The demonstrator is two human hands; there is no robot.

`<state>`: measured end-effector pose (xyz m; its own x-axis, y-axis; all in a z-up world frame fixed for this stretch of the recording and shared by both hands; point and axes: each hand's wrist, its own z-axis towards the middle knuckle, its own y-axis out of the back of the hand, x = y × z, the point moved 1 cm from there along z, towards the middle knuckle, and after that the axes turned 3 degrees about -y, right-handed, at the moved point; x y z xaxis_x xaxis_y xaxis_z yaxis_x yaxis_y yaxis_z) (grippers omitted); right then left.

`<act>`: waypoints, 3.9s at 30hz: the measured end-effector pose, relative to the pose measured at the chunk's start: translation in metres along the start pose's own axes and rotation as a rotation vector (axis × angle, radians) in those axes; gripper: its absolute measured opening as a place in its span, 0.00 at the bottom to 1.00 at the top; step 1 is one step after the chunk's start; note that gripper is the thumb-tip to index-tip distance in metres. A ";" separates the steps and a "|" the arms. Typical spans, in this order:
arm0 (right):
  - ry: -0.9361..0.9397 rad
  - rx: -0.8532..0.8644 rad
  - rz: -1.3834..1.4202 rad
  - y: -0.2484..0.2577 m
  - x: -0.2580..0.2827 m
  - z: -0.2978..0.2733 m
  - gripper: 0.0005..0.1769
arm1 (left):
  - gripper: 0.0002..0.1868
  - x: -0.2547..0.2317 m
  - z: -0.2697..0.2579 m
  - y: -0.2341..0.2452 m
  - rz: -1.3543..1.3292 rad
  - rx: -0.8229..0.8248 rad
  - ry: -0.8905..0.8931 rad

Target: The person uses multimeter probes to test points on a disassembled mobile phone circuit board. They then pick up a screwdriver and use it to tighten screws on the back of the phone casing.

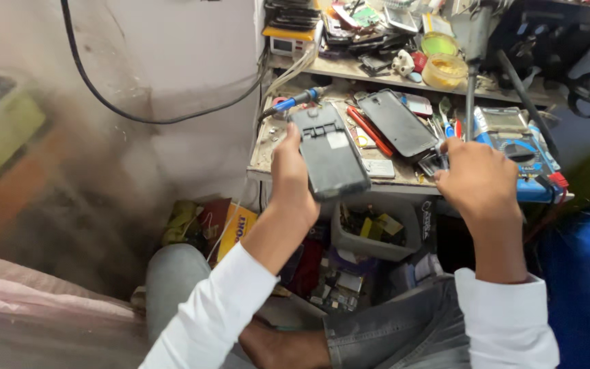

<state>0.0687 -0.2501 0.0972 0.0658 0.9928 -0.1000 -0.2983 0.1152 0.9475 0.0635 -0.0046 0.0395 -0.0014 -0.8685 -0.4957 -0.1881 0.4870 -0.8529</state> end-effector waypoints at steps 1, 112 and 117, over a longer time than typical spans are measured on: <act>0.011 -0.001 0.028 0.002 -0.002 -0.002 0.24 | 0.20 -0.001 0.013 -0.004 0.041 -0.047 -0.021; -0.059 -0.329 2.216 -0.025 0.065 -0.103 0.35 | 0.09 0.038 -0.114 -0.005 0.805 0.297 -0.856; -0.047 -0.405 2.176 -0.018 0.062 -0.112 0.38 | 0.07 0.034 -0.121 -0.009 0.916 0.303 -1.033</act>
<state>-0.0290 -0.1874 0.0403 -0.5301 -0.4416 0.7238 -0.0443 -0.8381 -0.5438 -0.0535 -0.0501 0.0505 0.7281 0.1543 -0.6679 -0.2970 0.9491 -0.1046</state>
